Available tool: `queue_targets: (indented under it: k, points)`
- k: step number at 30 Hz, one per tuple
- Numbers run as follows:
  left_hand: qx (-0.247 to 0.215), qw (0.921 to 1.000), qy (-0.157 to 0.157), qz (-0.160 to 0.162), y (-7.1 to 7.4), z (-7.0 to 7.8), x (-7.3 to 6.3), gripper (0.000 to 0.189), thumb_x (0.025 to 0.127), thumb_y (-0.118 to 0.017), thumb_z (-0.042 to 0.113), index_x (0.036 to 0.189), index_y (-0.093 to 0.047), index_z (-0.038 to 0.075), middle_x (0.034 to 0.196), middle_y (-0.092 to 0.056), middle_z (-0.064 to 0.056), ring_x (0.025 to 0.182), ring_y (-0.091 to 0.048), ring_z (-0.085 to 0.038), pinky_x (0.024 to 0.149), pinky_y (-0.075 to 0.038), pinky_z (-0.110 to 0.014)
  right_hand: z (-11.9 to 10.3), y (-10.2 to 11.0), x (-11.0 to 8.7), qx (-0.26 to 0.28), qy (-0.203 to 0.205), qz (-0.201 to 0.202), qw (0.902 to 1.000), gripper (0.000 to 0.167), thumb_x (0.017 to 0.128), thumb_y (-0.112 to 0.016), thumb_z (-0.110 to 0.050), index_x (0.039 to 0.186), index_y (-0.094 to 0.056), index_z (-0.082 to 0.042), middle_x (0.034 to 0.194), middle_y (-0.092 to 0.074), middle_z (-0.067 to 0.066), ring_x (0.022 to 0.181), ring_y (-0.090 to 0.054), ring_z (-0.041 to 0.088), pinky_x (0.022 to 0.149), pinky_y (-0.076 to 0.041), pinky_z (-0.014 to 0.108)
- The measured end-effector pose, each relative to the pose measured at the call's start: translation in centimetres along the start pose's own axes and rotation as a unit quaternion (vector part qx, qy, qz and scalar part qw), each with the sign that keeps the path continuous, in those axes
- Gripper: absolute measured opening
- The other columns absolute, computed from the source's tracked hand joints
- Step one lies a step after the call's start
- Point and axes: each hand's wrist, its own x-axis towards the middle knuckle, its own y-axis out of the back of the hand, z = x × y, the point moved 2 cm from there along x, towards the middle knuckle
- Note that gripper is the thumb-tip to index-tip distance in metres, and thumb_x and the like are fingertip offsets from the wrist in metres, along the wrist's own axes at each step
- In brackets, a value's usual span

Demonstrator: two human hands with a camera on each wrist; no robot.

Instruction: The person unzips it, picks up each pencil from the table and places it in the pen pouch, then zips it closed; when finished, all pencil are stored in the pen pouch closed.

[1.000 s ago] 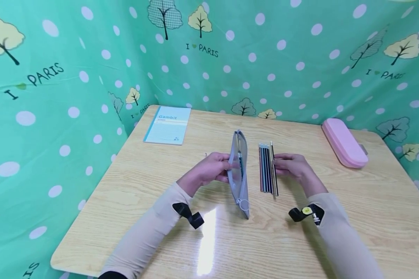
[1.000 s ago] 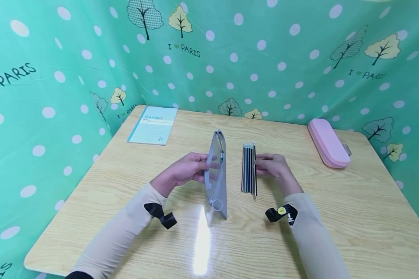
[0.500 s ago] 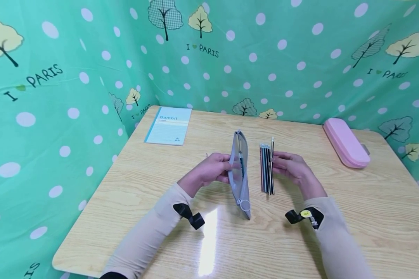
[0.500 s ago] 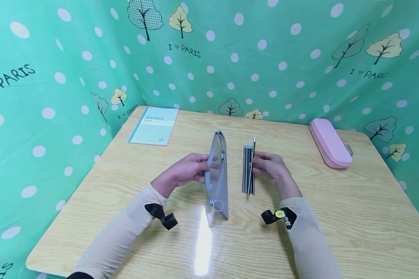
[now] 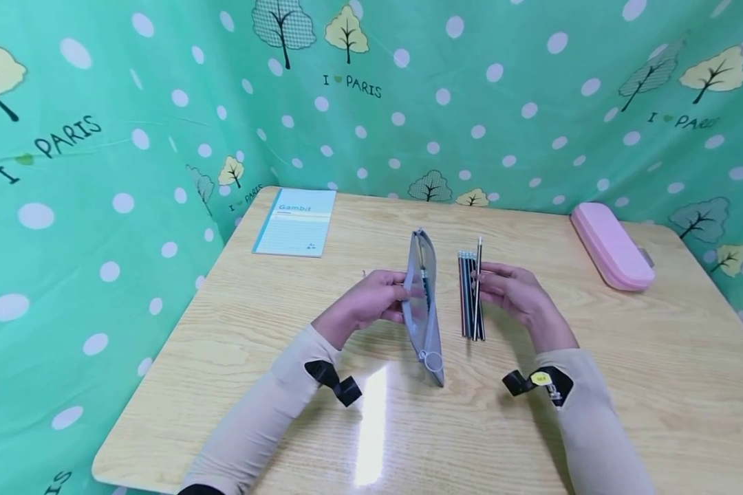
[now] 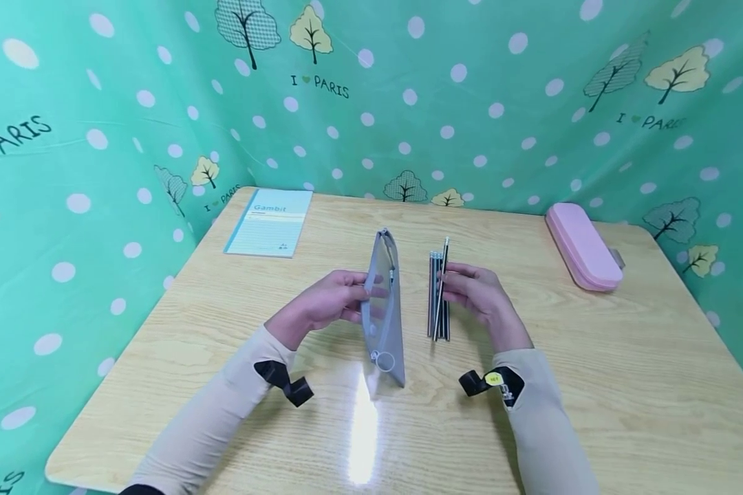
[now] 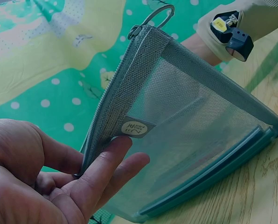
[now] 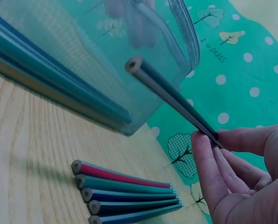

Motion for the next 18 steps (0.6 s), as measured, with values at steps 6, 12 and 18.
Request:
queue_targets:
  k: [6, 12, 18]
  points:
    - [0.003, 1.0000, -0.004, -0.004, -0.1, 0.1, -0.1, 0.037, 0.106, -0.050, 0.004, 0.140, -0.055, -0.011, 0.119, -0.069, -0.028, 0.076, -0.069, -0.013, 0.063, -0.062, -0.020, -0.7, -0.4, -0.4, 0.009, 0.005, 0.000, 0.9999, 0.040, 0.102, -0.058, 0.003, 0.139, -0.043, 0.009, 0.093, -0.077, -0.004, 0.081, -0.073, 0.008, 0.073, -0.063, 0.019]
    - [0.001, 1.0000, 0.004, -0.001, -0.2, 0.1, -0.4, 0.037, 0.106, -0.050, 0.003, 0.140, -0.055, -0.010, 0.122, -0.068, -0.029, 0.076, -0.070, -0.013, 0.063, -0.062, -0.021, -0.9, -0.9, -0.9, 0.004, 0.008, -0.002, 1.0000, 0.041, 0.102, -0.057, 0.003, 0.140, -0.043, 0.011, 0.093, -0.077, -0.004, 0.081, -0.073, 0.008, 0.072, -0.063, 0.020]
    - [-0.002, 1.0000, 0.003, 0.004, -0.3, 0.3, -0.5, 0.034, 0.106, -0.051, 0.003, 0.136, -0.058, -0.011, 0.117, -0.068, -0.026, 0.075, -0.068, -0.012, 0.061, -0.061, -0.019, -1.5, -1.5, -1.6, -0.010, 0.020, -0.008, 0.9997, 0.049, 0.103, -0.057, 0.001, 0.146, -0.037, 0.013, 0.096, -0.076, -0.004, 0.084, -0.073, 0.009, 0.072, -0.063, 0.020]
